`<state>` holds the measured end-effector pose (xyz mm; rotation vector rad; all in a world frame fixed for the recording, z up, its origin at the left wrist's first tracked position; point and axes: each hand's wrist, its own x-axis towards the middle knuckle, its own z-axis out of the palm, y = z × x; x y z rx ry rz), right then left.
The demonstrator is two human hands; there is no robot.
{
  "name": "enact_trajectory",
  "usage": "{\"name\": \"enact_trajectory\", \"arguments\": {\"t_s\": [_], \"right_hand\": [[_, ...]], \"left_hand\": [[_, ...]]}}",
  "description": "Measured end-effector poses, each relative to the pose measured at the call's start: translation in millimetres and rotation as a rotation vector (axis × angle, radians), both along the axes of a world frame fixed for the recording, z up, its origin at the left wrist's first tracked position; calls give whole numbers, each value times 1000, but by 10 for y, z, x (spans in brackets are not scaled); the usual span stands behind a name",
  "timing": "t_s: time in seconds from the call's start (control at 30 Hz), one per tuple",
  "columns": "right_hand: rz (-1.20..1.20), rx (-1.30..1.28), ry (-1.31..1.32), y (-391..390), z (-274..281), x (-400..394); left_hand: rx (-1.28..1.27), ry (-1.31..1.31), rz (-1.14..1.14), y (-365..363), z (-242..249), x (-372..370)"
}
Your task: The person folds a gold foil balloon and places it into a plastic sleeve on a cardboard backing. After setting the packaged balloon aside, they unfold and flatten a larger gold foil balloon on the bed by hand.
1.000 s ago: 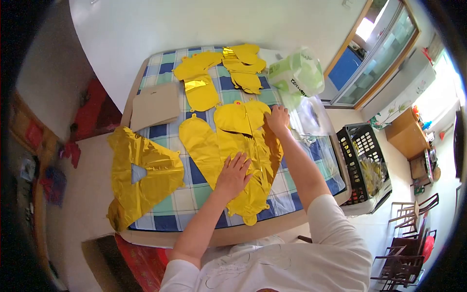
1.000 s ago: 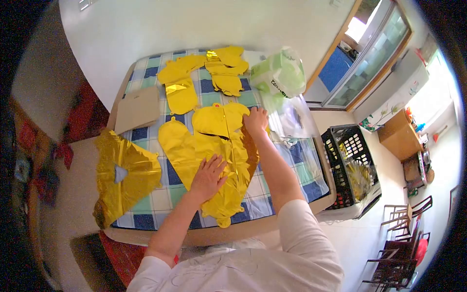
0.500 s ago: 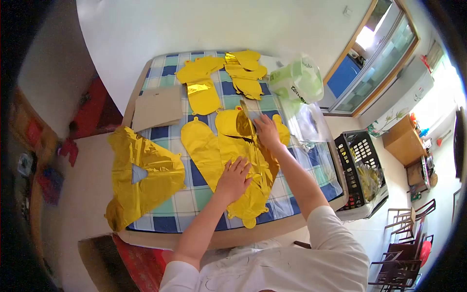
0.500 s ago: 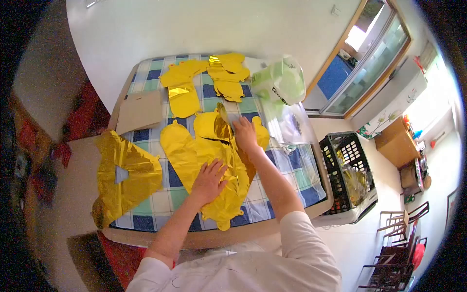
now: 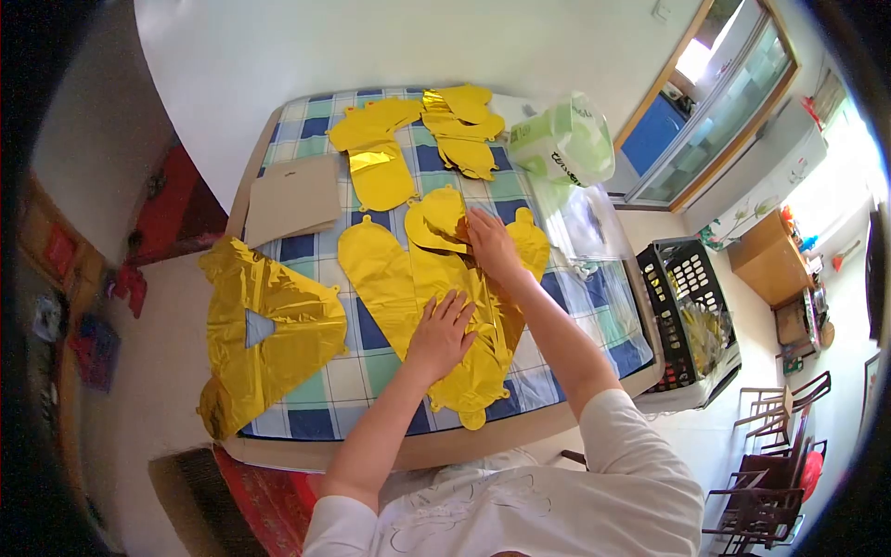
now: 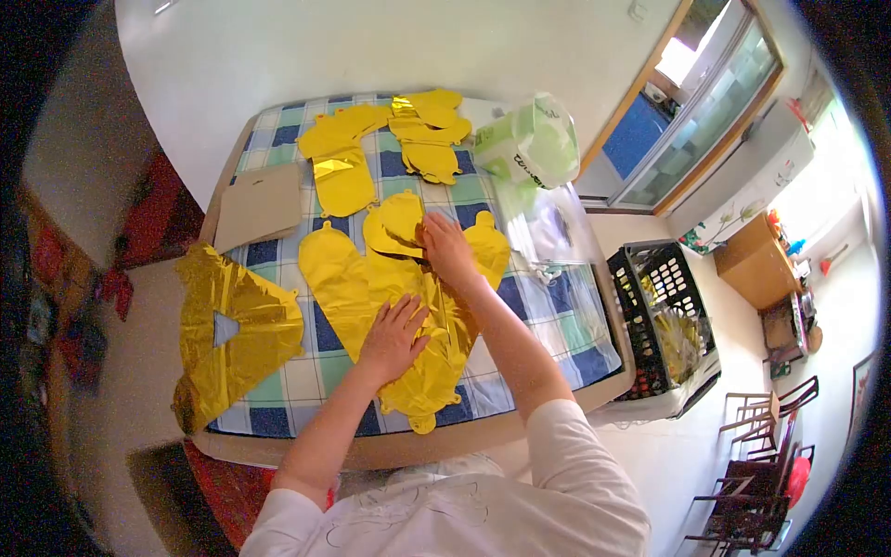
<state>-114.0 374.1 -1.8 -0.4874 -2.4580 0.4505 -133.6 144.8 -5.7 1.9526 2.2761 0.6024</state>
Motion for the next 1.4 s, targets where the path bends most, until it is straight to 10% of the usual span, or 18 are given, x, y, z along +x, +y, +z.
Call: {"name": "enact_trajectory", "arguments": {"t_s": [0.33, 0.53, 0.73, 1.1, 1.4], "right_hand": [[-29, 233, 9, 78, -290, -299], [-26, -129, -341, 160, 147, -342], [29, 36, 25, 224, -67, -115], [-669, -242, -205, -154, 185, 1284], [-657, -294, -153, -175, 65, 1241]], "left_hand": [[30, -1, 10, 0, -9, 17], [50, 44, 8, 2, -47, 11], [56, -1, -3, -3, -17, 4], [102, -31, 8, -2, -47, 2], [68, -5, 16, 21, -70, 0]]}}
